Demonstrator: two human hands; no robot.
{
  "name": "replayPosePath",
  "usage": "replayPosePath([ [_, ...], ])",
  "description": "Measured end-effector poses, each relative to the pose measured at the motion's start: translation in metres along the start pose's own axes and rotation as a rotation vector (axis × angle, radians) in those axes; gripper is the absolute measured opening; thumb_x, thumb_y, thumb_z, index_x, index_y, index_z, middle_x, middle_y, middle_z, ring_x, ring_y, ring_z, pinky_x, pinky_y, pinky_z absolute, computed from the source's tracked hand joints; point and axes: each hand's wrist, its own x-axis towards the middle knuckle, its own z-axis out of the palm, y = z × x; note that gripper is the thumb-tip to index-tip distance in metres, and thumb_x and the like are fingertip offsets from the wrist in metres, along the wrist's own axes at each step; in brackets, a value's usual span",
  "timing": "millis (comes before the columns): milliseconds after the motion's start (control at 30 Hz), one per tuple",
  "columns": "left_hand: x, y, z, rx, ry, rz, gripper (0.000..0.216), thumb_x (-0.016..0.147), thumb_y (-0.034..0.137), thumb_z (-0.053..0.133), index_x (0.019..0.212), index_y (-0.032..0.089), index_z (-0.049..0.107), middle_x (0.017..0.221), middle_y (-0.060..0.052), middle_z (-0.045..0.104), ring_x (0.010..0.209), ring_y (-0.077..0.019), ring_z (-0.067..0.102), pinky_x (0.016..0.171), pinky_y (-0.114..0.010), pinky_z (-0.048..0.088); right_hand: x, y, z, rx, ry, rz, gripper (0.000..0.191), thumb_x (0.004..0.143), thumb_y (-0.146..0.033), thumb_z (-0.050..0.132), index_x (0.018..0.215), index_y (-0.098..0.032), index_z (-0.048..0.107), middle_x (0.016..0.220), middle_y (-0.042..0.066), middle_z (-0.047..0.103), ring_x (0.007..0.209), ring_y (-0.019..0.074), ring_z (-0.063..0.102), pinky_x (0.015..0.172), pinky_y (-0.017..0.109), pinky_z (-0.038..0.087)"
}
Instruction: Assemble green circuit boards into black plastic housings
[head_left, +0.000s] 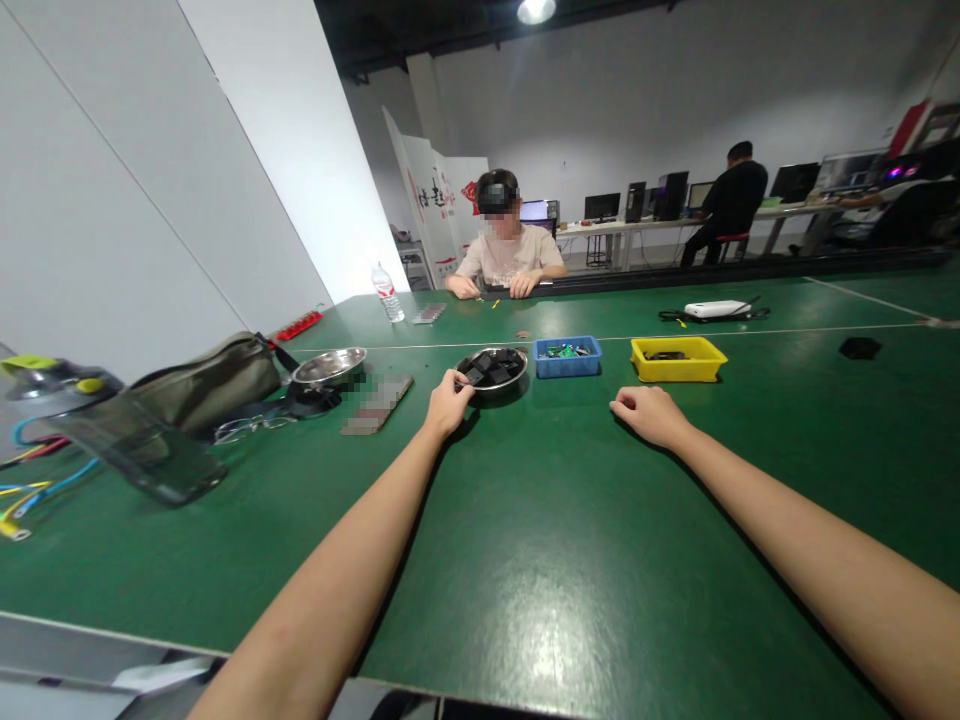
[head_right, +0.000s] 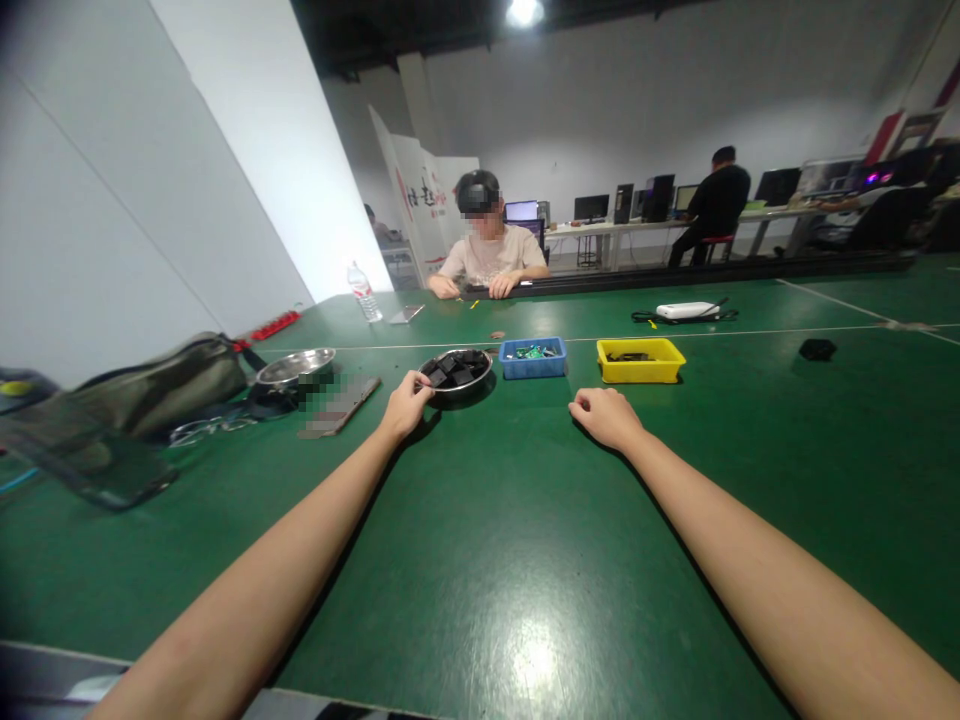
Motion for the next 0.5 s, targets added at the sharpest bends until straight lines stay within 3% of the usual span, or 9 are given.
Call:
replayPosePath([
  [133, 0.004, -0.004, 0.002, -0.08, 0.062, -0.063, 0.009, 0.086, 0.031, 0.058, 0.084, 0.023, 0.055, 0.086, -0.001, 0.069, 0.091, -0.0213, 0.066, 0.093, -0.033, 0.052, 0.0, 0.0, 0.0, 0.0, 0.0, 0.001, 0.028, 0.097, -0.034, 0.055, 0.084, -0.022, 0.076, 0.088, 0.007, 0.08, 0.083, 0.0234, 0.069, 0.069, 0.03, 0.036],
  [333, 0.016, -0.013, 0.006, -0.301, 0.069, -0.198, 0.04, 0.082, 0.017, 0.059, 0.121, 0.015, 0.058, 0.077, -0.001, 0.068, 0.057, -0.0154, 0.063, 0.067, -0.029, 0.055, -0.001, -0.001, -0.002, -0.007, -0.013, -0.002, 0.029, 0.097, -0.035, 0.054, 0.087, -0.021, 0.077, 0.09, 0.008, 0.08, 0.085, 0.024, 0.069, 0.07, 0.03, 0.037],
  [500, 0.019, -0.017, 0.004, -0.508, 0.014, -0.201, 0.035, 0.074, 0.016, 0.061, 0.107, 0.008, 0.071, 0.068, -0.002, 0.069, 0.043, -0.0121, 0.056, 0.05, -0.024, 0.048, -0.001, -0.001, -0.003, -0.008, -0.018, -0.004, 0.029, 0.097, -0.035, 0.053, 0.088, -0.021, 0.077, 0.09, 0.009, 0.079, 0.085, 0.0245, 0.069, 0.07, 0.03, 0.037],
])
